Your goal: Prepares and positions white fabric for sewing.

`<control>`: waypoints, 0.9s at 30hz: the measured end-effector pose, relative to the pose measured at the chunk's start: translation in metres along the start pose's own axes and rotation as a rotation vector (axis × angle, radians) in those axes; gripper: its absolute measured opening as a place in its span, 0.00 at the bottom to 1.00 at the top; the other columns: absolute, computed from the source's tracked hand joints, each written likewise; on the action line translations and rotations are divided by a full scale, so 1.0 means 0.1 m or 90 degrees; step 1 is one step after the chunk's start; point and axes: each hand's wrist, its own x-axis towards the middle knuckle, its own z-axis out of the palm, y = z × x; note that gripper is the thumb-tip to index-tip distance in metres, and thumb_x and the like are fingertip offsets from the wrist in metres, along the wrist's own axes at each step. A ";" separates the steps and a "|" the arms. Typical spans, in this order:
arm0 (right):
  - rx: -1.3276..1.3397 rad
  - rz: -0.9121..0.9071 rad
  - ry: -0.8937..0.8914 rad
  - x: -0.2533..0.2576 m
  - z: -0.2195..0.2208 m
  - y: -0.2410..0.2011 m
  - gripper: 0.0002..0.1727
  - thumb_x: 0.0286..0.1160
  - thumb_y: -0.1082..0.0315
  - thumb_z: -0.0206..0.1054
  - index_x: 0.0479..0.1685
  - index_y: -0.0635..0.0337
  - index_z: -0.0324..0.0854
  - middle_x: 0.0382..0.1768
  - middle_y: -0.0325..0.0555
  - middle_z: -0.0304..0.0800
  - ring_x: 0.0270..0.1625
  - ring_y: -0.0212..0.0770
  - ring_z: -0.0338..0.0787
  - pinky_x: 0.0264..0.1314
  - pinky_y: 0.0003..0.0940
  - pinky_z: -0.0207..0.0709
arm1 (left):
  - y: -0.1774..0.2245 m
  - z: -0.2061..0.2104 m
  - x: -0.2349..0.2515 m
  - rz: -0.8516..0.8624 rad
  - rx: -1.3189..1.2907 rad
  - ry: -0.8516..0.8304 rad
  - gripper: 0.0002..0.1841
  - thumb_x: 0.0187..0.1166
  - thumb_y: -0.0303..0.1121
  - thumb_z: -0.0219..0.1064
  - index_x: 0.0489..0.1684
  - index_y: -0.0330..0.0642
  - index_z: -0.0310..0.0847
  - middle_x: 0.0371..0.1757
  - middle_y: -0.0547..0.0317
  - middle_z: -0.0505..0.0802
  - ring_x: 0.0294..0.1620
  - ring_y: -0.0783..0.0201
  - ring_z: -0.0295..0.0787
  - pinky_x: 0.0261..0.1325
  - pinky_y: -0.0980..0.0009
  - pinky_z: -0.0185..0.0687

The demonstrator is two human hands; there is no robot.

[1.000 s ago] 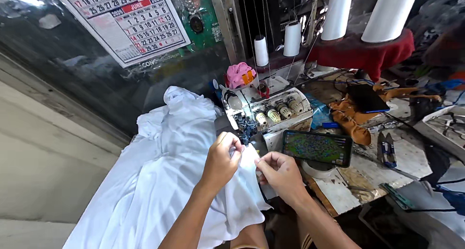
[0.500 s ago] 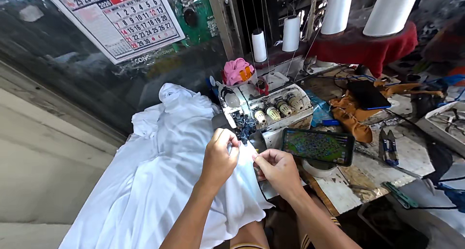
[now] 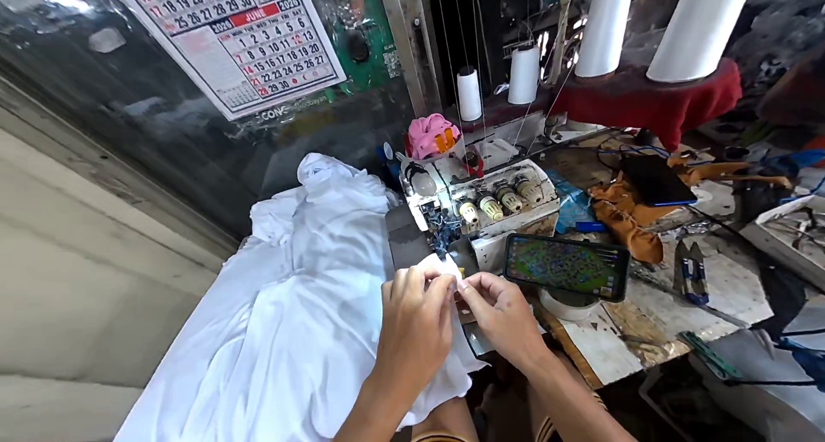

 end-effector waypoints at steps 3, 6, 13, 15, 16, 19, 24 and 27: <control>0.026 0.009 -0.021 -0.05 0.03 0.03 0.11 0.85 0.60 0.64 0.45 0.56 0.88 0.36 0.41 0.94 0.38 0.35 0.93 0.43 0.30 0.89 | 0.01 -0.01 0.00 -0.001 0.013 0.003 0.15 0.86 0.43 0.56 0.53 0.57 0.92 0.54 0.65 0.88 0.58 0.60 0.81 0.59 0.54 0.73; 0.040 0.034 -0.087 -0.23 0.09 0.06 0.13 0.82 0.62 0.67 0.58 0.58 0.83 0.38 0.39 0.94 0.34 0.34 0.92 0.35 0.29 0.87 | -0.06 0.01 0.09 -0.007 0.012 0.013 0.15 0.84 0.43 0.58 0.54 0.58 0.93 0.55 0.64 0.88 0.59 0.58 0.81 0.60 0.52 0.73; 0.058 0.023 -0.212 -0.38 0.35 -0.03 0.11 0.86 0.62 0.65 0.53 0.59 0.86 0.39 0.41 0.94 0.41 0.34 0.93 0.46 0.33 0.89 | -0.36 -0.02 0.34 -0.217 -0.042 -0.028 0.22 0.86 0.53 0.57 0.67 0.55 0.88 0.70 0.50 0.81 0.64 0.48 0.81 0.58 0.47 0.83; 0.049 -0.001 -0.242 -0.39 0.36 -0.06 0.13 0.88 0.62 0.61 0.54 0.60 0.87 0.42 0.40 0.94 0.44 0.33 0.94 0.51 0.33 0.90 | -0.45 0.03 0.32 -0.275 -0.026 -0.084 0.25 0.88 0.56 0.52 0.78 0.62 0.81 0.76 0.45 0.78 0.56 0.48 0.87 0.51 0.45 0.88; 0.038 -0.007 -0.255 -0.42 0.35 -0.06 0.13 0.89 0.61 0.60 0.54 0.59 0.87 0.41 0.40 0.94 0.44 0.32 0.93 0.50 0.33 0.89 | -0.46 -0.01 0.32 -0.284 -0.020 -0.112 0.25 0.90 0.54 0.52 0.80 0.60 0.79 0.71 0.42 0.82 0.49 0.46 0.90 0.48 0.44 0.88; 0.019 -0.001 -0.284 -0.54 0.25 0.00 0.14 0.89 0.61 0.61 0.55 0.58 0.87 0.41 0.39 0.94 0.43 0.32 0.93 0.50 0.33 0.89 | -0.49 -0.22 0.30 -0.264 0.039 -0.171 0.23 0.92 0.48 0.53 0.76 0.50 0.81 0.40 0.46 0.95 0.38 0.45 0.93 0.42 0.42 0.87; 0.030 0.009 -0.231 -0.74 0.05 0.11 0.11 0.86 0.61 0.65 0.48 0.59 0.89 0.35 0.40 0.94 0.37 0.34 0.93 0.43 0.35 0.90 | -0.10 -0.46 0.14 -0.157 0.048 -0.150 0.09 0.72 0.41 0.71 0.34 0.46 0.92 0.23 0.53 0.90 0.28 0.47 0.91 0.30 0.40 0.83; 0.043 0.008 -0.138 -0.78 0.05 0.23 0.12 0.87 0.65 0.63 0.55 0.61 0.87 0.44 0.41 0.95 0.48 0.33 0.94 0.57 0.35 0.89 | 0.30 -0.07 0.15 -0.089 -0.061 -0.168 0.12 0.81 0.39 0.68 0.51 0.46 0.93 0.28 0.54 0.94 0.31 0.51 0.94 0.37 0.46 0.89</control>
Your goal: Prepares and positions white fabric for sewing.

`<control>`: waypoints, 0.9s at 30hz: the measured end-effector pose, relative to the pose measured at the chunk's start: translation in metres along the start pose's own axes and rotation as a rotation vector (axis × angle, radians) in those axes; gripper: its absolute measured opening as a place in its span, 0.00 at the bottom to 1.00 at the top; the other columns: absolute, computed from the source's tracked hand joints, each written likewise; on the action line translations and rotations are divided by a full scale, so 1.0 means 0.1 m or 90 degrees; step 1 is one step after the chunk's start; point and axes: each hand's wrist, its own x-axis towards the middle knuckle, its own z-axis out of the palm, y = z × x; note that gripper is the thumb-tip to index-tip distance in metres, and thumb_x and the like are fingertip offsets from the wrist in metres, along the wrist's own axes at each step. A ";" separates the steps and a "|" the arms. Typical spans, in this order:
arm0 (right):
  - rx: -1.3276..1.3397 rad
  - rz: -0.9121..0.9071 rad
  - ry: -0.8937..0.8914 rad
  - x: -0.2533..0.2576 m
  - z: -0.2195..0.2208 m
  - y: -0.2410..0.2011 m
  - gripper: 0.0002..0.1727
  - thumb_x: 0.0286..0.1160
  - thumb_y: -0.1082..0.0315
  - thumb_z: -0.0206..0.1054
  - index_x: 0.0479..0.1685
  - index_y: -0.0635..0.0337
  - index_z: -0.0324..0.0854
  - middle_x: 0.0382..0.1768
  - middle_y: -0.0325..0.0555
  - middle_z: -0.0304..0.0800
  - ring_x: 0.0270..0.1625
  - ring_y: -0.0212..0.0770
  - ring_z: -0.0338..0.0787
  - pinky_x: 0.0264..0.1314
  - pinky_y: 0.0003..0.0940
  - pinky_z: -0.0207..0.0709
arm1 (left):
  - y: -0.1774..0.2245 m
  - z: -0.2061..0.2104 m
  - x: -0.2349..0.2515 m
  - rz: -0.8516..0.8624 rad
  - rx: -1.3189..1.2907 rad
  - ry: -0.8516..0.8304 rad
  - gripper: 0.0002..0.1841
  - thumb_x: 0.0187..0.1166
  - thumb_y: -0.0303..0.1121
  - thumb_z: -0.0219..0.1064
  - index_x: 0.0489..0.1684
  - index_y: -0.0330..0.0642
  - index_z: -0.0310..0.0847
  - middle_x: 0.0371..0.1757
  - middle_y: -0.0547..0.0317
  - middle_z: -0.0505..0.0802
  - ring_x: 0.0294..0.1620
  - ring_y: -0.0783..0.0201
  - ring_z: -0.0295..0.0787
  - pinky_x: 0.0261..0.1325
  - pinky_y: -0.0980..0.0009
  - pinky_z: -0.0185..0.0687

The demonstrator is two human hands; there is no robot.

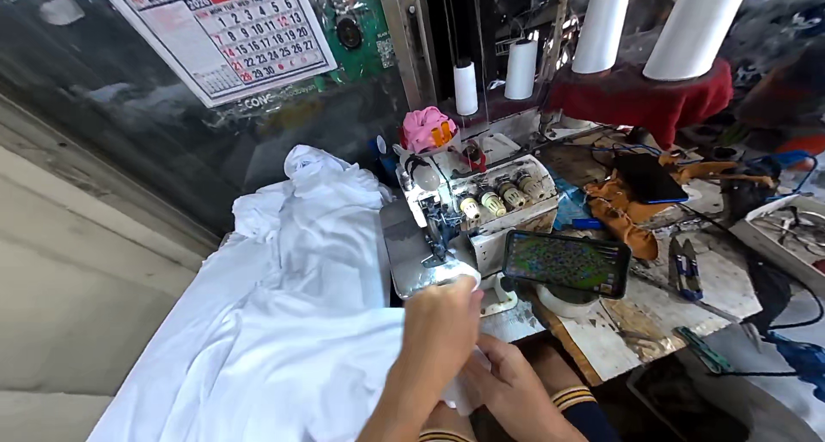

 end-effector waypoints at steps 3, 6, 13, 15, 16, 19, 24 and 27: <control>-0.003 -0.020 -0.027 -0.06 -0.10 -0.14 0.11 0.88 0.69 0.61 0.56 0.63 0.86 0.45 0.42 0.94 0.46 0.33 0.94 0.53 0.32 0.89 | -0.10 -0.18 0.00 0.004 -0.115 -0.048 0.16 0.85 0.38 0.65 0.66 0.51 0.89 0.39 0.57 0.97 0.38 0.57 0.95 0.46 0.50 0.92; -0.008 -0.023 -0.018 -0.08 -0.18 -0.20 0.08 0.81 0.65 0.70 0.47 0.60 0.89 0.33 0.40 0.93 0.31 0.32 0.91 0.33 0.29 0.87 | -0.59 -0.74 -0.09 0.016 -0.152 0.101 0.12 0.84 0.43 0.67 0.55 0.52 0.93 0.43 0.66 0.97 0.39 0.70 0.94 0.44 0.60 0.92; -0.019 0.073 -0.049 0.30 0.09 -0.30 0.12 0.88 0.61 0.62 0.53 0.58 0.86 0.41 0.43 0.94 0.35 0.37 0.95 0.34 0.33 0.93 | -1.07 -0.79 -0.40 -0.017 0.057 0.158 0.18 0.86 0.42 0.62 0.65 0.44 0.88 0.71 0.48 0.87 0.74 0.45 0.80 0.73 0.40 0.75; -0.085 0.028 -0.053 0.29 0.12 -0.36 0.11 0.88 0.60 0.62 0.50 0.55 0.87 0.37 0.39 0.93 0.31 0.34 0.92 0.31 0.31 0.90 | -0.77 -0.57 -0.57 0.055 -0.054 0.118 0.17 0.88 0.45 0.59 0.61 0.50 0.90 0.64 0.62 0.91 0.69 0.61 0.84 0.72 0.50 0.80; -0.113 0.004 -0.057 0.26 0.13 -0.41 0.10 0.87 0.61 0.62 0.51 0.53 0.87 0.36 0.38 0.92 0.31 0.33 0.92 0.32 0.30 0.89 | -0.69 -0.48 -0.61 0.088 -0.105 0.074 0.17 0.88 0.47 0.59 0.61 0.53 0.90 0.63 0.67 0.91 0.69 0.65 0.83 0.74 0.52 0.77; -0.143 -0.036 -0.086 0.12 0.11 -0.50 0.11 0.87 0.63 0.62 0.59 0.50 0.86 0.40 0.37 0.93 0.36 0.34 0.93 0.36 0.32 0.92 | -0.74 -0.49 -0.64 0.151 -0.198 0.057 0.12 0.84 0.44 0.65 0.48 0.52 0.93 0.56 0.71 0.93 0.66 0.68 0.85 0.75 0.55 0.76; -0.128 0.127 -0.075 -0.35 -0.05 0.04 0.12 0.86 0.60 0.64 0.57 0.55 0.86 0.45 0.40 0.95 0.38 0.39 0.96 0.35 0.37 0.93 | -0.93 -0.88 -0.79 0.151 -0.335 0.065 0.06 0.78 0.40 0.73 0.44 0.51 0.90 0.53 0.67 0.94 0.63 0.62 0.90 0.71 0.56 0.87; -0.131 0.169 0.081 -0.48 0.25 0.54 0.20 0.74 0.55 0.75 0.54 0.61 0.84 0.44 0.46 0.92 0.34 0.39 0.93 0.34 0.38 0.92 | -0.91 -0.79 -0.82 0.153 -0.399 0.034 0.06 0.76 0.39 0.75 0.43 0.51 0.89 0.50 0.66 0.95 0.59 0.61 0.91 0.67 0.57 0.89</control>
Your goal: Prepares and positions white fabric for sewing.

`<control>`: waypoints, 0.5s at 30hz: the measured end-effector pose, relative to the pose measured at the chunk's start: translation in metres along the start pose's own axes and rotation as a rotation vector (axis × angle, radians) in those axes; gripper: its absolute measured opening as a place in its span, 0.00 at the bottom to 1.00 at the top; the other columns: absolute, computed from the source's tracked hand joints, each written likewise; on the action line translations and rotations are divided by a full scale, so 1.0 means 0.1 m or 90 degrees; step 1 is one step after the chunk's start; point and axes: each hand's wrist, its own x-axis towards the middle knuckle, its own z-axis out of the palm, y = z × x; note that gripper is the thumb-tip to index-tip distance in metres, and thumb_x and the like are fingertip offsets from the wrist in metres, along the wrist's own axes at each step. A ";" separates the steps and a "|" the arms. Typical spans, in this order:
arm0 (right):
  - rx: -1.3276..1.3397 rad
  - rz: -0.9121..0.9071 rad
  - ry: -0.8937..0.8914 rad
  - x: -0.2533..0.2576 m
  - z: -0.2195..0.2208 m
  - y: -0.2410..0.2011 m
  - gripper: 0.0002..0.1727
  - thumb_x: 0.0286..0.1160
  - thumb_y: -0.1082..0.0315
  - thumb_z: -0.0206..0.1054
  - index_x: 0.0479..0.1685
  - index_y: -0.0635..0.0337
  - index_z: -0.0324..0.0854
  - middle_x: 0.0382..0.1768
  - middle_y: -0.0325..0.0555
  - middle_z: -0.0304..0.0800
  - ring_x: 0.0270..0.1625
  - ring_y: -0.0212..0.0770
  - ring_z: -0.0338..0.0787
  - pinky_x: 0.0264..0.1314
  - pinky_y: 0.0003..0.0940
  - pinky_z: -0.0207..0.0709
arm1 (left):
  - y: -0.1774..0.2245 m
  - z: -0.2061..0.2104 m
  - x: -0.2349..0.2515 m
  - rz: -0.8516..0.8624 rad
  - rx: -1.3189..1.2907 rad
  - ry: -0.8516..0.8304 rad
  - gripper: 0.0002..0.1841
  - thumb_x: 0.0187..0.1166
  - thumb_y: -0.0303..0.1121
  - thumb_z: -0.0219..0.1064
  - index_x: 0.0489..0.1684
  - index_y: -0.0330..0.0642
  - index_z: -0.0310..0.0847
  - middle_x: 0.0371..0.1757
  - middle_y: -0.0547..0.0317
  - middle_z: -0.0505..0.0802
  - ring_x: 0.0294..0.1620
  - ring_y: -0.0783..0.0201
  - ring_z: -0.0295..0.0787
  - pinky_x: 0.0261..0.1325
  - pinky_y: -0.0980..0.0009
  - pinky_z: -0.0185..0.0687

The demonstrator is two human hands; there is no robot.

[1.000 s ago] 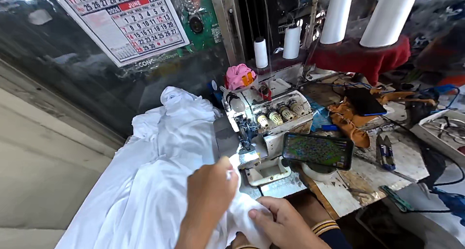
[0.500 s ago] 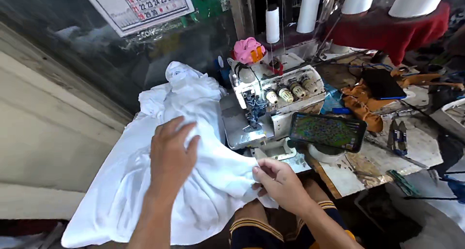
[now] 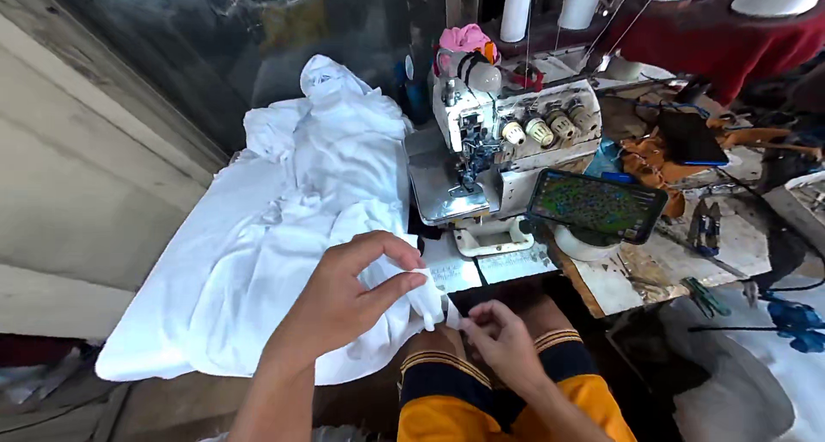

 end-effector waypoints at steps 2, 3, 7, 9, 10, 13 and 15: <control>0.034 -0.003 0.099 0.10 0.36 0.05 0.32 0.64 0.53 0.81 0.60 0.68 0.79 0.51 0.52 0.88 0.45 0.40 0.91 0.47 0.38 0.89 | -0.02 0.15 0.05 0.000 0.006 -0.009 0.06 0.77 0.39 0.73 0.44 0.51 0.91 0.48 0.69 0.95 0.57 0.66 0.92 0.65 0.60 0.90; 0.050 0.005 0.126 0.18 0.50 0.05 0.34 0.62 0.54 0.81 0.61 0.69 0.78 0.54 0.54 0.87 0.50 0.40 0.91 0.54 0.37 0.88 | -0.02 0.21 0.09 -0.001 0.019 -0.017 0.06 0.78 0.38 0.73 0.44 0.51 0.91 0.47 0.71 0.95 0.55 0.68 0.91 0.64 0.63 0.89; 0.012 -0.037 0.091 0.18 0.49 0.21 0.19 0.76 0.56 0.71 0.54 0.63 0.86 0.52 0.49 0.90 0.54 0.38 0.92 0.59 0.37 0.89 | 0.06 0.19 0.14 0.004 0.069 -0.064 0.06 0.81 0.41 0.68 0.45 0.57 0.91 0.46 0.79 0.94 0.57 0.72 0.89 0.68 0.62 0.85; -0.012 -0.052 0.042 0.06 0.21 0.31 0.16 0.81 0.57 0.67 0.53 0.60 0.87 0.51 0.47 0.90 0.51 0.36 0.92 0.55 0.34 0.90 | 0.03 0.14 0.11 0.002 0.055 -0.080 0.07 0.82 0.43 0.68 0.47 0.59 0.91 0.47 0.79 0.93 0.58 0.71 0.89 0.67 0.60 0.85; -0.012 -0.050 0.024 -0.01 0.07 0.32 0.15 0.82 0.58 0.67 0.53 0.60 0.87 0.50 0.45 0.90 0.48 0.35 0.92 0.52 0.33 0.91 | 0.00 0.14 0.08 -0.001 0.035 -0.087 0.07 0.82 0.44 0.68 0.48 0.59 0.91 0.48 0.77 0.94 0.59 0.69 0.89 0.68 0.60 0.86; 0.009 -0.062 -0.015 -0.13 -0.30 0.24 0.12 0.85 0.62 0.63 0.54 0.60 0.86 0.44 0.41 0.92 0.44 0.34 0.92 0.49 0.32 0.89 | -0.08 0.26 0.05 -0.015 0.007 -0.117 0.07 0.82 0.43 0.67 0.47 0.58 0.91 0.47 0.76 0.94 0.58 0.69 0.90 0.67 0.61 0.87; 0.007 -0.093 0.007 -0.15 -0.48 0.16 0.12 0.85 0.60 0.64 0.49 0.59 0.87 0.39 0.40 0.92 0.38 0.33 0.92 0.42 0.31 0.89 | -0.08 0.36 0.10 -0.011 0.011 -0.140 0.07 0.83 0.43 0.67 0.45 0.58 0.91 0.45 0.77 0.93 0.55 0.72 0.89 0.64 0.65 0.87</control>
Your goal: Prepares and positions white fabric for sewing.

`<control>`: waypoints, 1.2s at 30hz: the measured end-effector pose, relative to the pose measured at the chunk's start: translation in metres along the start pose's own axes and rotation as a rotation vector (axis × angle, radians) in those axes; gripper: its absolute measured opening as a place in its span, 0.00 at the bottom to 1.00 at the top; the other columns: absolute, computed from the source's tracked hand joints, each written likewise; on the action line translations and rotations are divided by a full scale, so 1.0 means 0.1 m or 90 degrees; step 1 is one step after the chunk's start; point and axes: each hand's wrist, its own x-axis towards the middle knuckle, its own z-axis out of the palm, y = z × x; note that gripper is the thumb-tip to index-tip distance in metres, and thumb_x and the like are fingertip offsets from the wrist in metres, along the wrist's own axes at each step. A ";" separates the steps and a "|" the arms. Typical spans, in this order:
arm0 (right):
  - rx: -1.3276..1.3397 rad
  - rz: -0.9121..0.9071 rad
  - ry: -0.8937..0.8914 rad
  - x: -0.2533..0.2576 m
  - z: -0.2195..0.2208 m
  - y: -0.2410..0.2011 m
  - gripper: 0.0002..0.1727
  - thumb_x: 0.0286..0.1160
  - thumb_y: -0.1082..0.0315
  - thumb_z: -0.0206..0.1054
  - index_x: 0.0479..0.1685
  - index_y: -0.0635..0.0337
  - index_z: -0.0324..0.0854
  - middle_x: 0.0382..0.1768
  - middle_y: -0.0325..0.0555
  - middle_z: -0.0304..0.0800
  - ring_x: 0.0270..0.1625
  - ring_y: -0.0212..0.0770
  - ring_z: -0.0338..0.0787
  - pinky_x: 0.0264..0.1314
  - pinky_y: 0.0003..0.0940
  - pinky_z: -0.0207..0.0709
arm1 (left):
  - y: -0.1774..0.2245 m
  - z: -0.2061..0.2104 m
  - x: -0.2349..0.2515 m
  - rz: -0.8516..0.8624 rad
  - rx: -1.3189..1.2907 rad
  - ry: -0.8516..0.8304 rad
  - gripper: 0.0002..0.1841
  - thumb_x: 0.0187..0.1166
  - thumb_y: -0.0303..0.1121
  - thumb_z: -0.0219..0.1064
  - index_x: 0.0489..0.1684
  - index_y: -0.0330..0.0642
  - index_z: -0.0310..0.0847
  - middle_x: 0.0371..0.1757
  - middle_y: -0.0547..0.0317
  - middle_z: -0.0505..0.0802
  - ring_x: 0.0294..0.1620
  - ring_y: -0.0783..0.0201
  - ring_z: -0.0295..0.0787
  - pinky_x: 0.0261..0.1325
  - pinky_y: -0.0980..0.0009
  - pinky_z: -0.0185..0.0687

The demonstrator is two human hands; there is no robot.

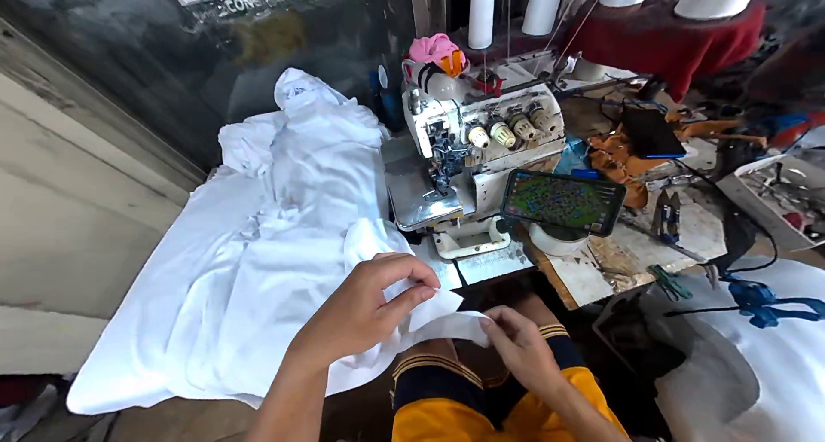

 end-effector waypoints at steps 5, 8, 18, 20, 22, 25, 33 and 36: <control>-0.013 -0.044 0.001 0.04 -0.33 -0.35 0.11 0.86 0.61 0.64 0.50 0.56 0.88 0.41 0.38 0.92 0.40 0.33 0.92 0.43 0.29 0.88 | 0.15 0.00 0.15 0.024 -0.028 -0.042 0.09 0.84 0.46 0.67 0.45 0.59 0.92 0.46 0.78 0.94 0.60 0.69 0.89 0.77 0.56 0.80; -0.022 -0.056 -0.017 0.08 -0.46 -0.56 0.12 0.86 0.63 0.62 0.56 0.55 0.88 0.42 0.38 0.93 0.39 0.32 0.91 0.42 0.29 0.87 | 0.21 0.03 0.22 0.067 -0.124 -0.080 0.09 0.84 0.43 0.67 0.46 0.52 0.92 0.46 0.70 0.95 0.58 0.65 0.91 0.80 0.51 0.79; -0.068 -0.071 0.002 0.26 -0.58 -0.69 0.12 0.85 0.57 0.65 0.52 0.48 0.92 0.37 0.33 0.93 0.33 0.29 0.88 0.37 0.26 0.84 | 0.14 0.70 0.42 0.057 -0.126 -0.111 0.10 0.86 0.40 0.65 0.47 0.48 0.91 0.47 0.69 0.93 0.53 0.72 0.89 0.62 0.68 0.87; -0.064 -0.072 0.058 0.27 -0.58 -0.72 0.09 0.78 0.57 0.73 0.49 0.47 0.91 0.37 0.33 0.94 0.34 0.30 0.91 0.38 0.28 0.88 | 0.17 0.71 0.43 0.057 -0.143 -0.097 0.09 0.86 0.40 0.66 0.47 0.49 0.91 0.47 0.69 0.94 0.54 0.72 0.89 0.62 0.68 0.87; -0.052 -0.086 0.087 0.30 -0.55 -0.76 0.12 0.74 0.59 0.76 0.53 0.49 0.89 0.34 0.35 0.94 0.32 0.32 0.92 0.37 0.28 0.89 | 0.14 0.79 0.44 0.042 -0.139 -0.076 0.09 0.86 0.40 0.66 0.47 0.49 0.91 0.46 0.70 0.94 0.52 0.73 0.89 0.61 0.68 0.87; -0.065 -0.096 0.036 0.30 -0.57 -0.81 0.15 0.79 0.61 0.71 0.63 0.47 0.86 0.37 0.35 0.94 0.36 0.32 0.93 0.41 0.28 0.90 | 0.14 0.88 0.46 0.025 -0.134 -0.021 0.08 0.85 0.38 0.67 0.46 0.48 0.91 0.46 0.69 0.94 0.52 0.71 0.91 0.60 0.69 0.90; -0.232 -0.142 -0.010 0.20 -0.63 -0.93 0.25 0.84 0.66 0.61 0.80 0.37 0.74 0.46 0.27 0.94 0.43 0.25 0.91 0.48 0.26 0.88 | 0.17 1.06 0.51 -0.037 -0.035 0.074 0.07 0.84 0.41 0.67 0.45 0.54 0.90 0.43 0.73 0.90 0.47 0.75 0.87 0.53 0.73 0.89; -0.283 -0.166 -0.026 0.18 -0.63 -0.95 0.29 0.85 0.65 0.57 0.86 0.36 0.66 0.43 0.28 0.91 0.37 0.25 0.87 0.42 0.27 0.86 | 0.19 1.02 0.49 -0.086 -0.062 0.032 0.08 0.84 0.44 0.67 0.46 0.55 0.89 0.45 0.72 0.90 0.51 0.73 0.88 0.57 0.70 0.88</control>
